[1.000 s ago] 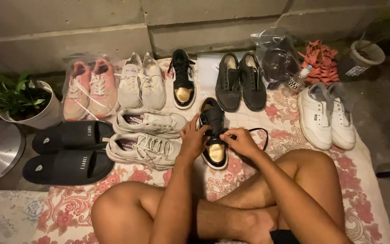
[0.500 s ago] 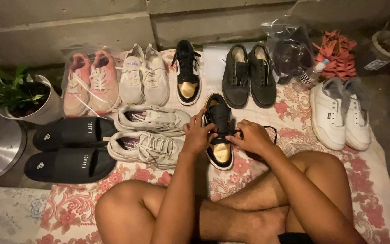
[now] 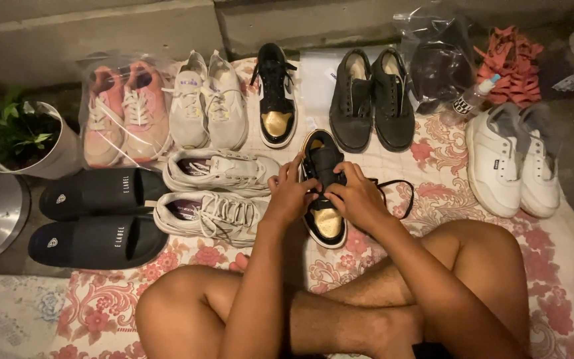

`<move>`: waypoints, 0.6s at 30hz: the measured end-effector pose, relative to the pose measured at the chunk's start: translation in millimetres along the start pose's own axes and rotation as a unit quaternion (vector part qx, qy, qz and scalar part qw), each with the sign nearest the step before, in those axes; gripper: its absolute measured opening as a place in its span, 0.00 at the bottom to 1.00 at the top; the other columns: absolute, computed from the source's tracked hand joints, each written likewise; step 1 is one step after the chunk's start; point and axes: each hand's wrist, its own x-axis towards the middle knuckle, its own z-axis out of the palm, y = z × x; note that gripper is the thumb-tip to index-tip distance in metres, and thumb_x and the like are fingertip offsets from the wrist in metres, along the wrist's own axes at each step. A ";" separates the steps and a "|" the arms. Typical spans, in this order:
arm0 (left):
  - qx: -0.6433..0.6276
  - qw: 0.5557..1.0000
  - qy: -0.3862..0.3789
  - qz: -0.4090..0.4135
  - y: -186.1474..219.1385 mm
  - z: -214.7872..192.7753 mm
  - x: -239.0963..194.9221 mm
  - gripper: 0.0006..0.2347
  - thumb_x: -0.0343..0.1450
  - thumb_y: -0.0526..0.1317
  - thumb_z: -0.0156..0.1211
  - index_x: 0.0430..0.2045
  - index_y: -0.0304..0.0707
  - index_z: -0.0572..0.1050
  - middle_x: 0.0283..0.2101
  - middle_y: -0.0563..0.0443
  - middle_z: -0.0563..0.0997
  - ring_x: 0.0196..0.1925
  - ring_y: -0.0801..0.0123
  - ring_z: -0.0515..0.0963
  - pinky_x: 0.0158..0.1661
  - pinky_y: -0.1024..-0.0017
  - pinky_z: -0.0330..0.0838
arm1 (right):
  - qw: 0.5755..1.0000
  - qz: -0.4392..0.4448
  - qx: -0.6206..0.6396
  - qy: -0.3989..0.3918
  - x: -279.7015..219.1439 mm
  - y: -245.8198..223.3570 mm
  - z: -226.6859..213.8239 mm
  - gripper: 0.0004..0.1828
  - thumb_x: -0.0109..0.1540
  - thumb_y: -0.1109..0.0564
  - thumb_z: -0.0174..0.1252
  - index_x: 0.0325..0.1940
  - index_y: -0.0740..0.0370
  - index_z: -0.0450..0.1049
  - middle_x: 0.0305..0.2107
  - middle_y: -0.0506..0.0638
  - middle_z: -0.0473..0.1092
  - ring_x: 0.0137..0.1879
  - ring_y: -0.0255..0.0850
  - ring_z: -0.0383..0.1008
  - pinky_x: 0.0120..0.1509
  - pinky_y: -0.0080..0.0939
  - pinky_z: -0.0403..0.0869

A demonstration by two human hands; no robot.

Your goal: The person sits cross-legged on a rug and laces a black and gold sneaker. They thread the laces through the eyelets and tie them, handling the shoe and laces by hand.

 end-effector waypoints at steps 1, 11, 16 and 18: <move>0.001 1.000 0.000 -0.001 -1.0 0.9 1.3 0.04 0.72 0.47 0.63 0.39 0.66 0.77 0.77 0.48 0.46 0.75 0.46 0.52 0.60 0.50 0.52 | 1.000 -0.001 0.001 0.000 -0.2 2.0 3.5 0.06 0.63 0.53 0.62 0.34 0.56 0.79 0.48 0.51 0.63 0.57 0.54 0.72 0.45 0.45 0.79; 0.014 0.998 0.047 0.042 -4.3 6.2 -0.8 0.04 0.72 0.47 0.62 0.38 0.63 0.78 0.77 0.44 0.50 0.76 0.49 0.53 0.60 0.50 0.50 | 0.999 -0.011 -0.036 -0.024 1.7 11.6 15.8 0.08 0.66 0.56 0.56 0.34 0.61 0.73 0.49 0.54 0.64 0.56 0.56 0.72 0.46 0.49 0.78; 0.013 0.997 0.063 0.049 -6.9 9.4 -0.9 0.03 0.72 0.47 0.62 0.37 0.63 0.77 0.77 0.45 0.52 0.76 0.53 0.54 0.60 0.49 0.50 | 0.999 -0.012 -0.033 -0.035 2.1 16.9 14.5 0.09 0.65 0.54 0.57 0.34 0.61 0.72 0.51 0.53 0.64 0.58 0.57 0.71 0.48 0.51 0.78; 0.004 0.997 0.057 0.045 -8.5 11.3 0.0 0.03 0.72 0.48 0.61 0.37 0.64 0.77 0.76 0.46 0.54 0.77 0.55 0.54 0.61 0.48 0.50 | 0.999 -0.004 -0.014 -0.035 1.3 17.2 10.7 0.11 0.66 0.53 0.57 0.32 0.61 0.72 0.52 0.54 0.64 0.60 0.56 0.71 0.49 0.50 0.78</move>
